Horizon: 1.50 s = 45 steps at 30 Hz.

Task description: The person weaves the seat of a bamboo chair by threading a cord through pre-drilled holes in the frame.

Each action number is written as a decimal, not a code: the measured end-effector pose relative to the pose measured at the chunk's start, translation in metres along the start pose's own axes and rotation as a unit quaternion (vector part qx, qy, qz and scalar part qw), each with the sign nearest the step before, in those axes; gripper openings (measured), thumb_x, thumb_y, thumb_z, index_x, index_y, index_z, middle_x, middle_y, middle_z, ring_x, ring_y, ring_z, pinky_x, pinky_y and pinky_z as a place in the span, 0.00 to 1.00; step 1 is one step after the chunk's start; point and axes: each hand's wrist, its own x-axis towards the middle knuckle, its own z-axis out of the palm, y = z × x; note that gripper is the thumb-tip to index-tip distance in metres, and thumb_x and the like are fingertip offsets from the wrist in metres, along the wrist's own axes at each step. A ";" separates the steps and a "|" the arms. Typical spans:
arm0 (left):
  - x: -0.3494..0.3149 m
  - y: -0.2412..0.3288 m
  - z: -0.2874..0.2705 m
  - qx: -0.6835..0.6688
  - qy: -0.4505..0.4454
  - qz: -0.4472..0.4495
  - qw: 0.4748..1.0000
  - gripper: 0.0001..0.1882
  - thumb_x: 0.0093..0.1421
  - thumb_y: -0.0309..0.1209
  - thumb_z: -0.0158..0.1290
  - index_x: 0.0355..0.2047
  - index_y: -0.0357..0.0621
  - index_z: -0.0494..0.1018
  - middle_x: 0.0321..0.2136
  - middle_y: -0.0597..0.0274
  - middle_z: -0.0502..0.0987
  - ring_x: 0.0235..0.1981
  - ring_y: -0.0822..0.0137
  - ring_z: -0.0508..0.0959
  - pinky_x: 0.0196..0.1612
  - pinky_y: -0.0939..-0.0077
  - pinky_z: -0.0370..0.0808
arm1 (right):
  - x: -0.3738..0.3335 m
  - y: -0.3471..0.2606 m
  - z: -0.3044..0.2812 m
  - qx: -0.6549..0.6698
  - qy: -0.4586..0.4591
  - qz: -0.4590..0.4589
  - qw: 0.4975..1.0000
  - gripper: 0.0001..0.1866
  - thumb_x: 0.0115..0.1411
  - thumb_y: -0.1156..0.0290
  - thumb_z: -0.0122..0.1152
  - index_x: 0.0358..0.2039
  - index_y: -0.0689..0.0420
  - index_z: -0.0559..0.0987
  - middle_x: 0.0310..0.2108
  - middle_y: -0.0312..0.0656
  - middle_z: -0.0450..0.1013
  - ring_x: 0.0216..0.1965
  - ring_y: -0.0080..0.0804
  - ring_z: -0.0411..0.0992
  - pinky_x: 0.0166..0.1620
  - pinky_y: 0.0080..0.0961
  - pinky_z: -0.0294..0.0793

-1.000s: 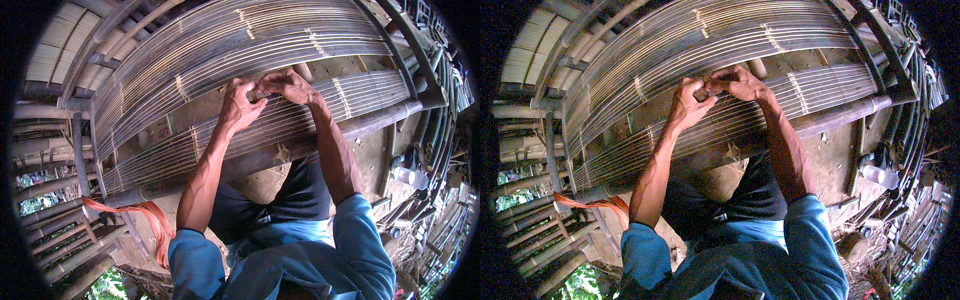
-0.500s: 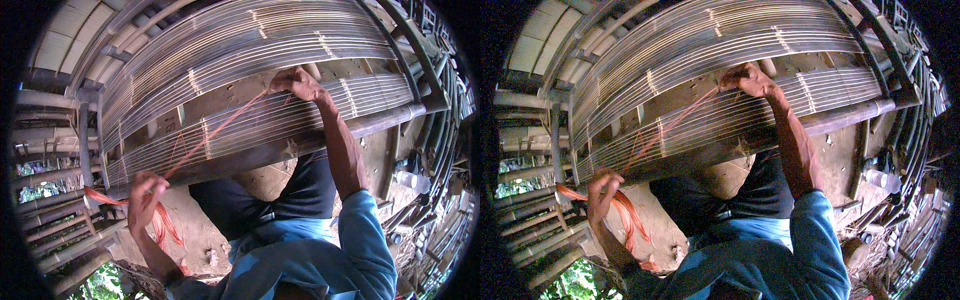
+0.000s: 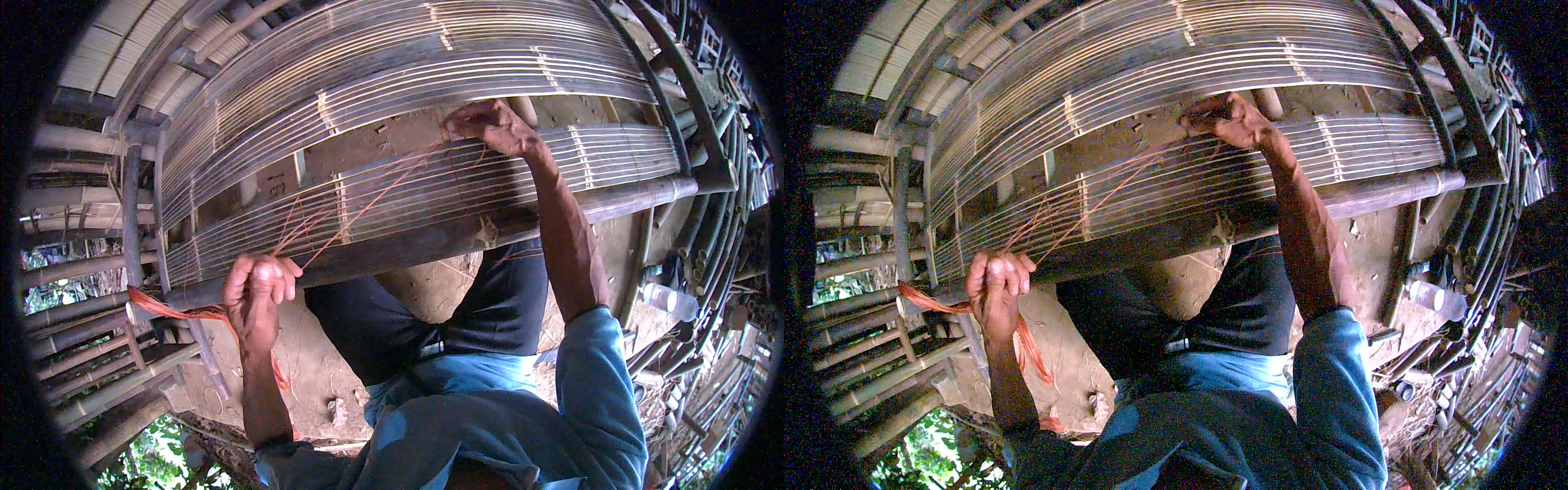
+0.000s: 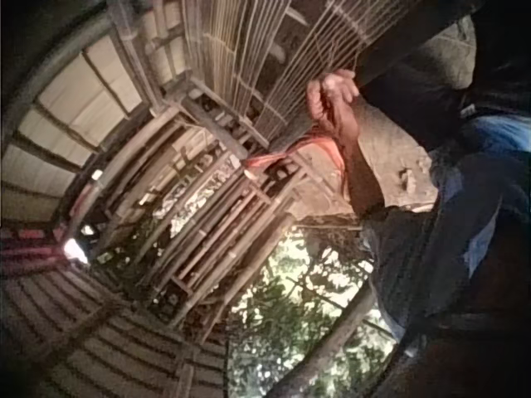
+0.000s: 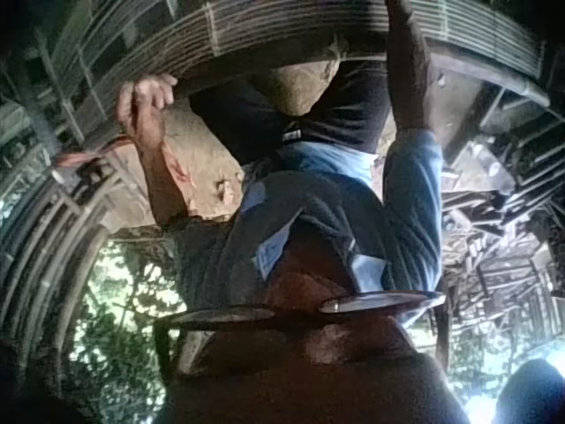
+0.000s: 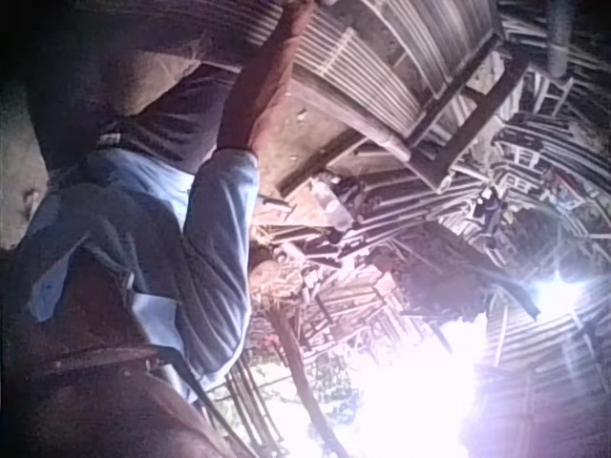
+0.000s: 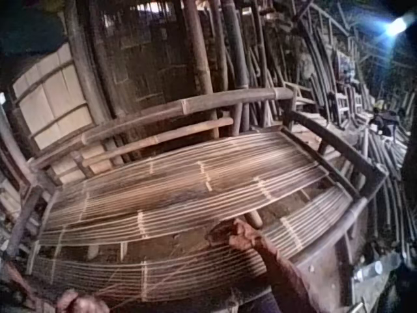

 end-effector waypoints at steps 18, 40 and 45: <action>-0.078 0.044 -0.139 0.256 0.369 -0.156 0.880 0.05 0.69 0.32 0.55 0.39 0.46 0.75 0.27 0.72 0.73 0.22 0.80 0.65 0.25 0.83 0.62 | -0.009 -0.047 0.009 -0.006 0.193 0.147 0.970 0.26 0.63 0.50 0.67 0.52 0.58 0.80 0.37 0.45 0.83 0.31 0.27 0.81 0.37 0.25 0.80; -0.011 -0.102 0.099 0.540 0.065 0.089 0.835 0.12 0.65 0.38 0.57 0.34 0.42 0.72 0.34 0.50 0.73 0.41 0.48 0.73 0.49 0.49 0.69 | -0.009 -0.052 0.031 -0.297 0.239 0.052 0.923 0.16 0.60 0.57 0.68 0.32 0.60 0.85 0.26 0.46 0.81 0.29 0.32 0.79 0.37 0.31 0.77; -0.022 -0.070 0.085 0.349 0.019 -0.055 0.935 0.07 0.68 0.29 0.52 0.42 0.37 0.70 0.32 0.46 0.74 0.35 0.46 0.75 0.41 0.54 0.72 | -0.014 -0.045 0.028 -0.331 0.228 0.067 0.913 0.15 0.61 0.59 0.67 0.34 0.60 0.84 0.29 0.45 0.81 0.32 0.34 0.80 0.40 0.30 0.78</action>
